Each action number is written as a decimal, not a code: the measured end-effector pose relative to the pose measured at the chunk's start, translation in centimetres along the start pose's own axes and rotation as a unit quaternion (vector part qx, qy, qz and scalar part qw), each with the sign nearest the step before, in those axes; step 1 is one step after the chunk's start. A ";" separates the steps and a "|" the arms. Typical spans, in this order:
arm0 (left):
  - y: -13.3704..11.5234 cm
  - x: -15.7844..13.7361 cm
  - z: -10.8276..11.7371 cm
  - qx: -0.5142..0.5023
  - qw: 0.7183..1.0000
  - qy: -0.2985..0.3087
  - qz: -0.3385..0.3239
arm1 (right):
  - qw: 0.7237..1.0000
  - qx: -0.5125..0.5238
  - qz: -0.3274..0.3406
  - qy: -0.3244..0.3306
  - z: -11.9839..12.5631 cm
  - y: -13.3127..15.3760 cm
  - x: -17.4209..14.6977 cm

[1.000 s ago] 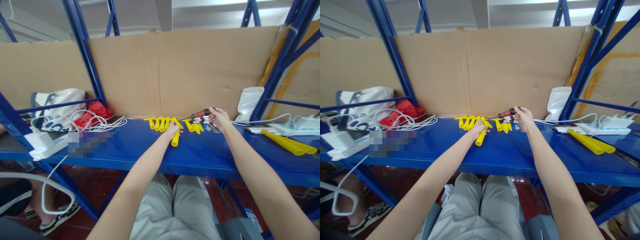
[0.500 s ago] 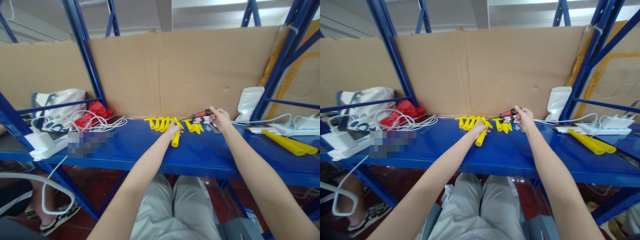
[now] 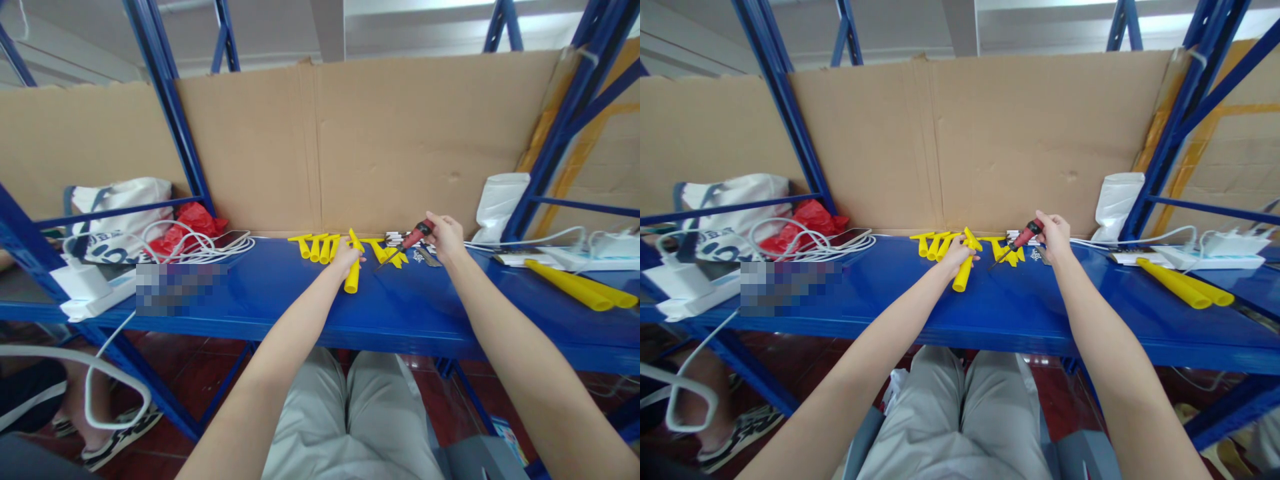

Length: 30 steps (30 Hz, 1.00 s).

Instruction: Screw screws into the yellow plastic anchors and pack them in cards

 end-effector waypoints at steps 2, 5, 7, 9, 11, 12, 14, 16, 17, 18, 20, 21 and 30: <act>0.0 0.0 0.0 -0.002 1.000 -0.002 -0.001 | 1.000 -0.010 -0.020 0.013 -0.2 -0.1 -0.3; -0.1 0.0 0.0 0.002 1.000 -0.004 -0.006 | 0.998 -0.046 -0.030 0.044 -0.6 -0.2 -0.9; -0.1 -0.1 0.1 0.006 1.000 -0.006 -0.008 | 0.993 -0.094 -0.033 0.064 -0.8 -0.5 -1.1; -0.2 -0.1 0.1 0.006 1.000 -0.004 -0.011 | 0.981 -0.169 -0.053 0.084 -0.9 -1.2 -1.3; -0.3 -0.2 0.0 0.004 1.000 0.003 -0.015 | 0.955 -0.260 -0.086 0.116 -0.9 -2.3 -1.7; -0.3 -0.2 0.0 0.003 1.000 0.006 -0.017 | 0.938 -0.302 -0.100 0.136 -0.9 -2.7 -1.9; -0.4 -0.4 0.0 0.005 1.000 0.014 -0.019 | 0.906 -0.364 -0.115 0.185 -0.9 -3.4 -2.5; -0.5 -0.4 -0.1 0.008 1.000 0.018 -0.019 | 0.880 -0.396 -0.116 0.234 -1.0 -3.8 -3.1; -0.5 -0.4 -0.1 0.009 1.000 0.020 -0.019 | 0.869 -0.407 -0.116 0.258 -1.1 -4.0 -3.5; -0.5 -0.4 -0.1 0.011 1.000 0.020 -0.020 | 0.857 -0.417 -0.117 0.279 -1.1 -4.2 -3.8; -0.4 -0.2 -0.2 0.013 0.999 0.019 -0.023 | 0.834 -0.440 -0.119 0.311 -1.0 -4.6 -4.2; -0.4 -0.1 -0.2 0.014 0.999 0.018 -0.025 | 0.824 -0.451 -0.116 0.322 -1.0 -4.8 -4.3; 0.0 0.6 -0.8 0.053 0.993 0.030 -0.103 | 0.820 -0.488 -0.014 0.300 -1.2 -5.3 -2.4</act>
Point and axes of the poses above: each hand's wrist, its own x-axis towards the middle knuckle, its own z-axis out of the back of the hand, y = z × x, the point moved 6 cm from there along x, towards the middle knuckle, and after that the axes turned 14 degrees about -y, right-handed, at the moved point
